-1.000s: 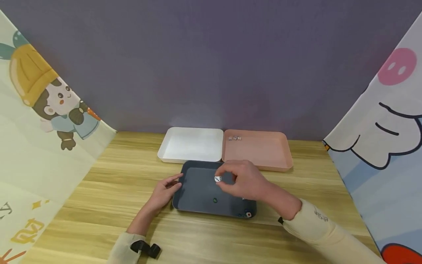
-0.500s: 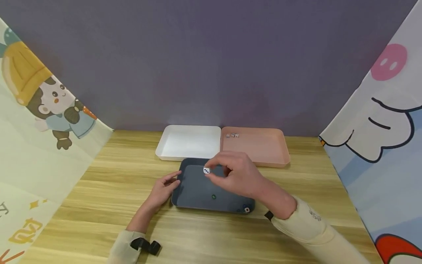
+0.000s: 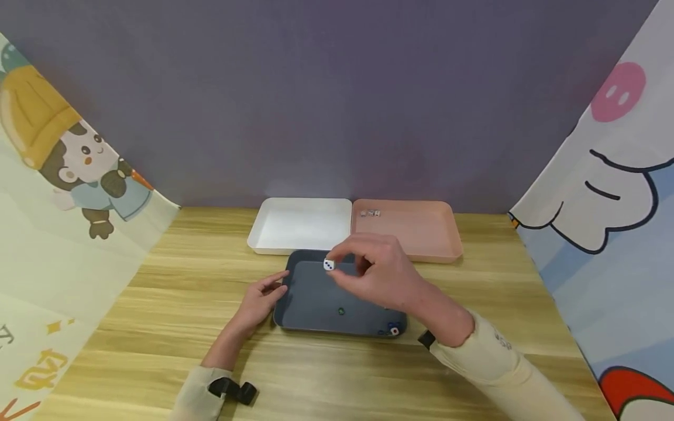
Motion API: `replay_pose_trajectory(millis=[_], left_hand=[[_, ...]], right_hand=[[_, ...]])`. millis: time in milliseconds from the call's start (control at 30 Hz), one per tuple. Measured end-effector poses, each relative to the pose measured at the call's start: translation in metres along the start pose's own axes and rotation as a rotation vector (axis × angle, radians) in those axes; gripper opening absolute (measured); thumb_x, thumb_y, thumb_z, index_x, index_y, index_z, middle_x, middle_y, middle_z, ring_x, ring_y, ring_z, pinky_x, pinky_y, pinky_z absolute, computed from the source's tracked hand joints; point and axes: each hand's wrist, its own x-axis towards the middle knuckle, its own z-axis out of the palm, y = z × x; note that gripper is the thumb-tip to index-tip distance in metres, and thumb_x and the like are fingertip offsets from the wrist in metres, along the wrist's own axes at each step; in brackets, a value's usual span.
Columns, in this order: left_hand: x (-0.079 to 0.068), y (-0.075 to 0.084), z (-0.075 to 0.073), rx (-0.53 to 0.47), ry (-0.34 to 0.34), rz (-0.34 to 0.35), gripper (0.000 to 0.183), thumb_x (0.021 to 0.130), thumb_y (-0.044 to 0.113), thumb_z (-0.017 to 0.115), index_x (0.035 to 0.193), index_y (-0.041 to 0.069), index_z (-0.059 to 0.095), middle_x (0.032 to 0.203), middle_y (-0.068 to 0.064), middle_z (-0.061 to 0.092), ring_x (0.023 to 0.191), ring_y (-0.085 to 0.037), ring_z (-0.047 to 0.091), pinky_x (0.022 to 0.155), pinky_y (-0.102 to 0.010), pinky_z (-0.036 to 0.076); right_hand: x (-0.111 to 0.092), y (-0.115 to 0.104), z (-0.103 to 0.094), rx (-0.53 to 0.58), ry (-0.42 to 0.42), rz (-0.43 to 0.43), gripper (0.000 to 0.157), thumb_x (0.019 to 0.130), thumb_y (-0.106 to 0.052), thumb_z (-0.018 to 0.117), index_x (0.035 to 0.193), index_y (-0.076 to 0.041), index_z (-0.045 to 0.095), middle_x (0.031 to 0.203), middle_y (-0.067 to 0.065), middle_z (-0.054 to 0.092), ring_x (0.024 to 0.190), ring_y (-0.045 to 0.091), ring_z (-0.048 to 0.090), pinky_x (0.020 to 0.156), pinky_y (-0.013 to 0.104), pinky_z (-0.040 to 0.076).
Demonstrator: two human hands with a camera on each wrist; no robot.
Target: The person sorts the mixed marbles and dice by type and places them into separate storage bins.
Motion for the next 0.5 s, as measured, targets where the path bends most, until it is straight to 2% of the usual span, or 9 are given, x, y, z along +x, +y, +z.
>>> replay_pose_trajectory(millis=[167, 333, 500], left_hand=[[-0.003, -0.003, 0.0, -0.016, -0.007, -0.022, 0.037, 0.094, 0.013, 0.067, 0.13, 0.012, 0.064, 0.102, -0.012, 0.06, 0.092, -0.021, 0.058, 0.077, -0.028, 0.048], [-0.004, -0.001, -0.001, -0.016, -0.006, -0.023, 0.038, 0.093, 0.012, 0.067, 0.131, 0.01, 0.063, 0.101, -0.012, 0.059, 0.091, -0.021, 0.057, 0.075, -0.027, 0.048], [-0.001, 0.001, 0.002, -0.001, -0.007, -0.016, 0.037, 0.093, 0.013, 0.067, 0.13, 0.012, 0.064, 0.101, -0.011, 0.061, 0.092, -0.021, 0.058, 0.076, -0.027, 0.048]], right_hand=[[-0.001, 0.0, 0.0, -0.007, -0.009, 0.013, 0.025, 0.074, -0.001, 0.08, 0.091, -0.018, 0.074, 0.08, -0.008, 0.066, 0.052, -0.002, 0.043, 0.05, 0.017, 0.039], [-0.003, 0.002, -0.002, -0.012, -0.006, 0.03, 0.027, 0.073, 0.001, 0.08, 0.092, -0.017, 0.074, 0.081, -0.007, 0.067, 0.05, -0.002, 0.045, 0.049, 0.018, 0.041], [-0.003, 0.012, -0.01, -0.051, -0.008, 0.137, 0.025, 0.075, 0.0, 0.081, 0.093, -0.016, 0.074, 0.082, -0.006, 0.068, 0.047, 0.003, 0.047, 0.048, 0.023, 0.042]])
